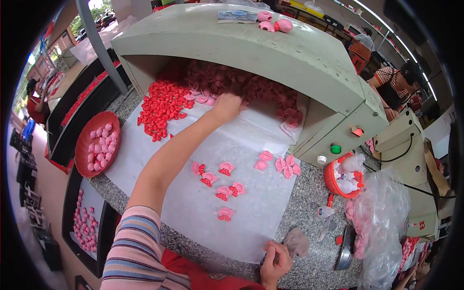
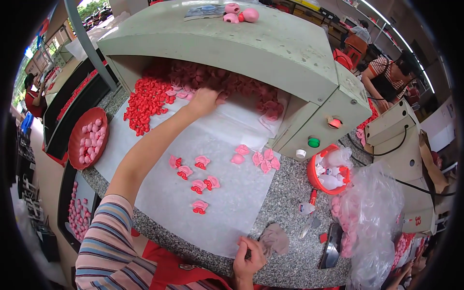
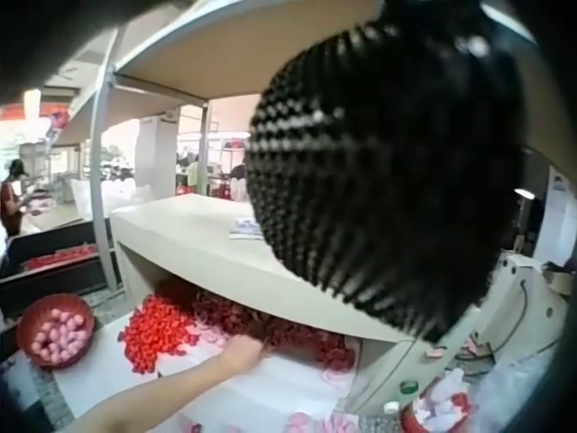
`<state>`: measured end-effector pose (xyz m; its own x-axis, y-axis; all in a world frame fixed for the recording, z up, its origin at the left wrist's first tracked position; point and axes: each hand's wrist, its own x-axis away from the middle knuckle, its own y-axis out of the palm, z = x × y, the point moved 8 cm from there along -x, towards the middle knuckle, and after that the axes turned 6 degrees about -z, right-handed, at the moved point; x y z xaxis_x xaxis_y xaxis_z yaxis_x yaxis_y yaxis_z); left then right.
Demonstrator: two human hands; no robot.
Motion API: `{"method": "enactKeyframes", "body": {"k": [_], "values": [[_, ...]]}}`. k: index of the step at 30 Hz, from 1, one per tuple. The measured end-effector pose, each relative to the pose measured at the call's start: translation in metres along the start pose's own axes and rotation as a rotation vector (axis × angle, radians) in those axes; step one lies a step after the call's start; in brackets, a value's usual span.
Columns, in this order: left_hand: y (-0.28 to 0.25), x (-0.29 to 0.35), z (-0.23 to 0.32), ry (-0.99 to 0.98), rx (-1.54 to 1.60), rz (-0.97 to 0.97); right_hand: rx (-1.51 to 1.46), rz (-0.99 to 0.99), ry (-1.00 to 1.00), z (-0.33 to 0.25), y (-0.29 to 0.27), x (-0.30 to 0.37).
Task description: Apply glue to pink plastic toy components and press them together to assemble pieces on a factory line.
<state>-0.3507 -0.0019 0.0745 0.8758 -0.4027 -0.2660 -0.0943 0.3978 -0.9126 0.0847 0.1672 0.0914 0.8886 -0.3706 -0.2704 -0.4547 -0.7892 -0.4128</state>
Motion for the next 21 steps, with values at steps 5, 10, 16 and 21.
{"method": "enactKeyframes", "body": {"k": [5,10,16,21], "values": [[-0.076,0.067,0.058,0.217,0.158,0.195,0.025,0.013,-0.012,-0.003,-0.002,0.001],[-0.060,0.147,0.058,0.056,0.273,-0.270,-0.013,0.070,0.048,-0.006,-0.009,0.001],[-0.014,0.149,0.088,-0.027,0.603,-0.459,0.104,0.086,-0.061,-0.029,-0.030,-0.021],[-0.011,0.171,0.029,-0.166,0.788,-0.353,-0.142,0.058,-0.102,-0.021,-0.010,-0.007]]}}
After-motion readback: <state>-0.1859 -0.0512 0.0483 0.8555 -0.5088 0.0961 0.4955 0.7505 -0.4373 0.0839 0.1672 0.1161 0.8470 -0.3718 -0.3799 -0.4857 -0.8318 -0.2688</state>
